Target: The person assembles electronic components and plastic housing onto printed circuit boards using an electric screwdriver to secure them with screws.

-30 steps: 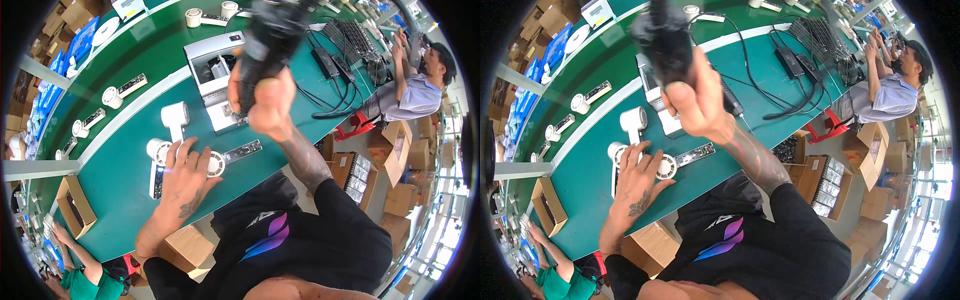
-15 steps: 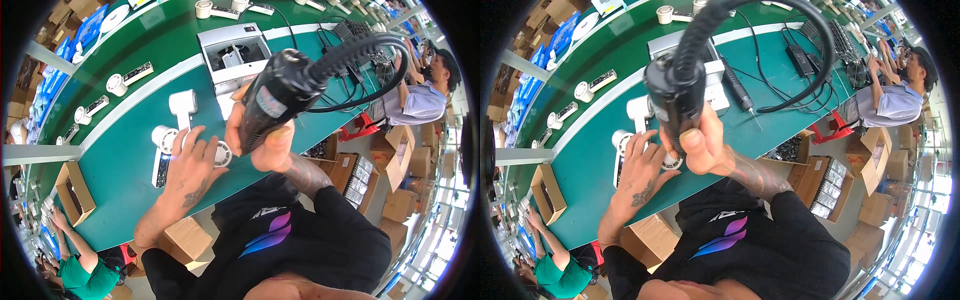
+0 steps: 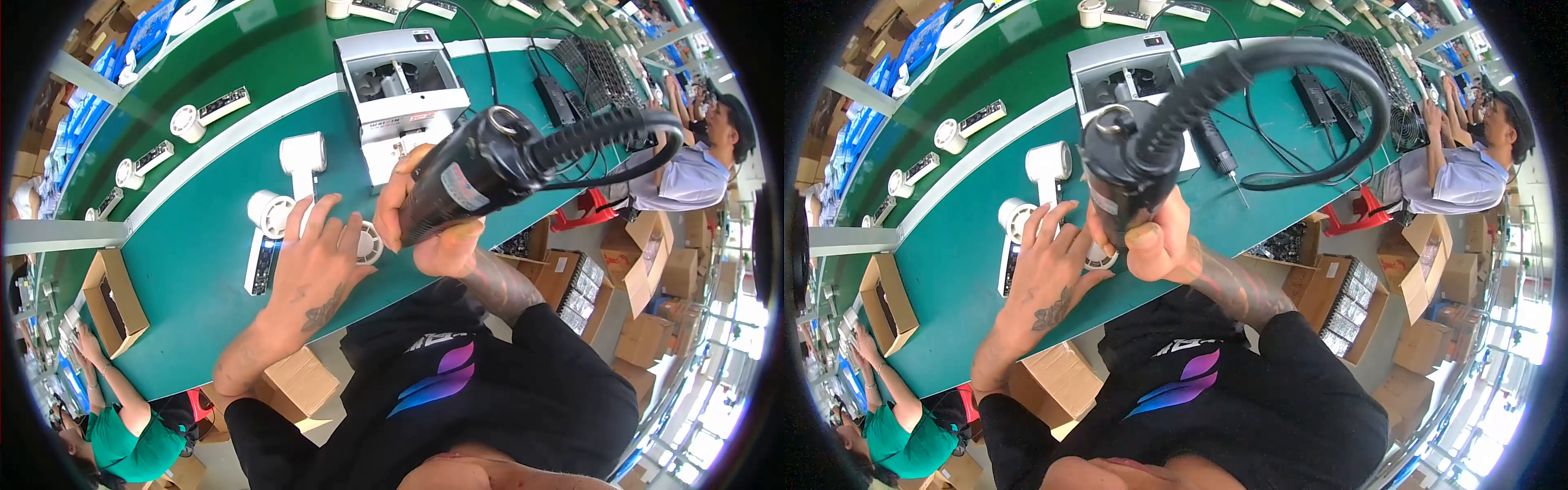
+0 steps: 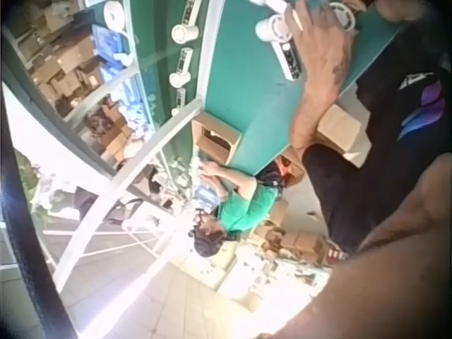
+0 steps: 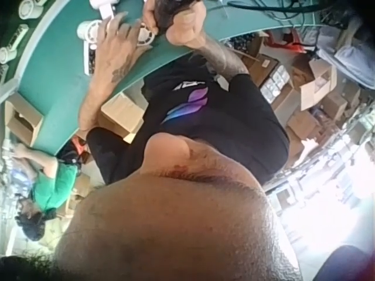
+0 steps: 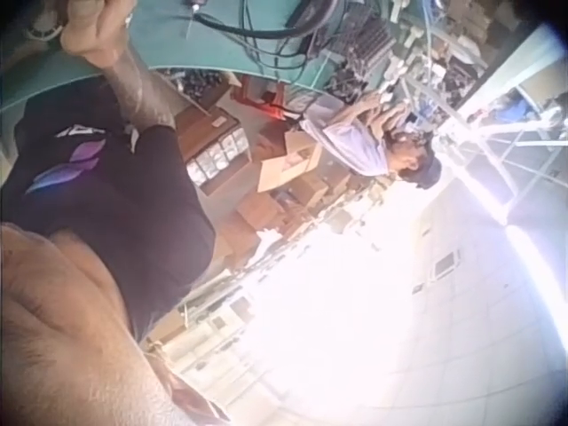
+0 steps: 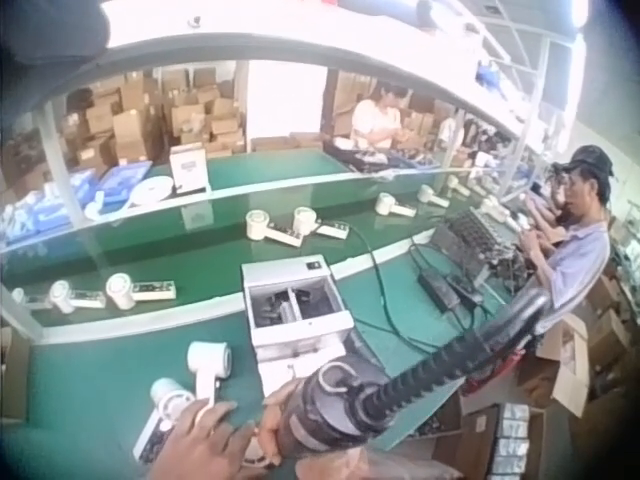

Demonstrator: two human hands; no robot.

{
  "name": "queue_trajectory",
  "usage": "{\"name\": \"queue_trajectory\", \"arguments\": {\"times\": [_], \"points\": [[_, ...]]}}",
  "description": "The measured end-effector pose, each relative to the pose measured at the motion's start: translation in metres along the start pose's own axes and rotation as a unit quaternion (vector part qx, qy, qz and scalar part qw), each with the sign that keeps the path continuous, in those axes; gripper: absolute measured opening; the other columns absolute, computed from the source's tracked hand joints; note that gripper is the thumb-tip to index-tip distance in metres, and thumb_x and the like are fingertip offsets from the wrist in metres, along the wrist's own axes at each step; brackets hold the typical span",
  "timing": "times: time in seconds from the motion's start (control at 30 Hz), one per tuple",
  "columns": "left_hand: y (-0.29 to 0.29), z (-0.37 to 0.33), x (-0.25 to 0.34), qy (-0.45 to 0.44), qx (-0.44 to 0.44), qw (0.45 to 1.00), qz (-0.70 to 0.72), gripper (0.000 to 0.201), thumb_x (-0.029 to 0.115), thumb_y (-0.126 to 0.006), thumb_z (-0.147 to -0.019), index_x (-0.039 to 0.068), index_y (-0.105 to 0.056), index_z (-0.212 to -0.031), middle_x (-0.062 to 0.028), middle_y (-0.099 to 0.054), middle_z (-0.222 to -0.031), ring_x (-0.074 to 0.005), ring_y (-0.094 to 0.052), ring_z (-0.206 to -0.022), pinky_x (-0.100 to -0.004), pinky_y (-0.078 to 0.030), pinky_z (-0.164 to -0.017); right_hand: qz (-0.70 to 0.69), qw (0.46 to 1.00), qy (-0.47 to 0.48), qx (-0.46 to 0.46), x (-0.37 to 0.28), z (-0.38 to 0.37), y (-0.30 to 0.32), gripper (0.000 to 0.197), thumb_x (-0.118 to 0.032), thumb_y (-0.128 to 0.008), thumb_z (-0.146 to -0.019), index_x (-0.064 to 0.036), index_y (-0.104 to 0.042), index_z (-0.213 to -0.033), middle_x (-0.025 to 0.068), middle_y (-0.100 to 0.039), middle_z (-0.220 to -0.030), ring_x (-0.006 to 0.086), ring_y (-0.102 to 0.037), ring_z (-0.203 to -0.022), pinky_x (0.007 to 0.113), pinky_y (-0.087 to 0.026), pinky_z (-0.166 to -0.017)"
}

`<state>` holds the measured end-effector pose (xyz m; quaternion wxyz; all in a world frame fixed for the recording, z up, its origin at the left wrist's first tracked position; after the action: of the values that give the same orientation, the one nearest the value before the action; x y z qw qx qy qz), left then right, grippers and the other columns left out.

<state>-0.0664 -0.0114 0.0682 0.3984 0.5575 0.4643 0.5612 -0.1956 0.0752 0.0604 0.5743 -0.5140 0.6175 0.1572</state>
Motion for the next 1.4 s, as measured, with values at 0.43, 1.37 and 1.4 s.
{"name": "queue_trajectory", "arguments": {"times": [0.43, 1.37, 1.4], "points": [[-0.003, -0.006, 0.006, -0.001, 0.010, 0.999, -0.051, 0.061, 0.037, -0.085, -0.074, -0.003, -0.066, -0.116, -0.0136, -0.066, -0.101, -0.0310, -0.050, -0.129, -0.0529, -0.030, -0.117, -0.031, 0.996, 0.030, -0.077, 0.004, 0.015, 0.019, 0.085, -0.069, -0.077, -0.080, -0.0025, -0.052, -0.127, 0.0137, -0.063, -0.072, 0.0217, -0.061, -0.058, 0.033, -0.047, -0.050], [0.025, -0.283, -0.218, -0.066, 0.138, 0.973, -0.174, 0.045, 0.024, -0.068, -0.095, 0.023, -0.060, -0.140, -0.0126, -0.052, -0.150, -0.0352, -0.047, -0.138, -0.0471, -0.037, -0.115, -0.182, 0.961, -0.126, 0.168, 0.026, 0.072, 0.113, 0.066, -0.059, -0.035, -0.106, 0.0001, -0.040, -0.134, 0.0120, -0.049, -0.064, 0.0193, -0.048, -0.045, 0.035, -0.044, -0.046], [0.017, -0.302, -0.223, -0.111, 0.154, 0.959, -0.212, 0.045, 0.024, -0.068, -0.095, 0.024, -0.061, -0.139, -0.0099, -0.052, -0.151, -0.0343, -0.048, -0.137, -0.0466, -0.037, -0.115, -0.182, 0.959, -0.132, 0.170, 0.026, 0.073, 0.113, 0.065, -0.059, -0.036, -0.106, 0.0001, -0.040, -0.134, 0.0122, -0.049, -0.064, 0.0194, -0.048, -0.045, 0.035, -0.044, -0.046]]}}
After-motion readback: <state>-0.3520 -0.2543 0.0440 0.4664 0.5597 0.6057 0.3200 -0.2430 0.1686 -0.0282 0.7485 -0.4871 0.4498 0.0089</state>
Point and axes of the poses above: each hand's wrist, its own z-axis away from the middle knuckle, its own y-axis out of the back of the hand, x = y × z, the point moved 4 cm from there along -z, towards the middle knuckle
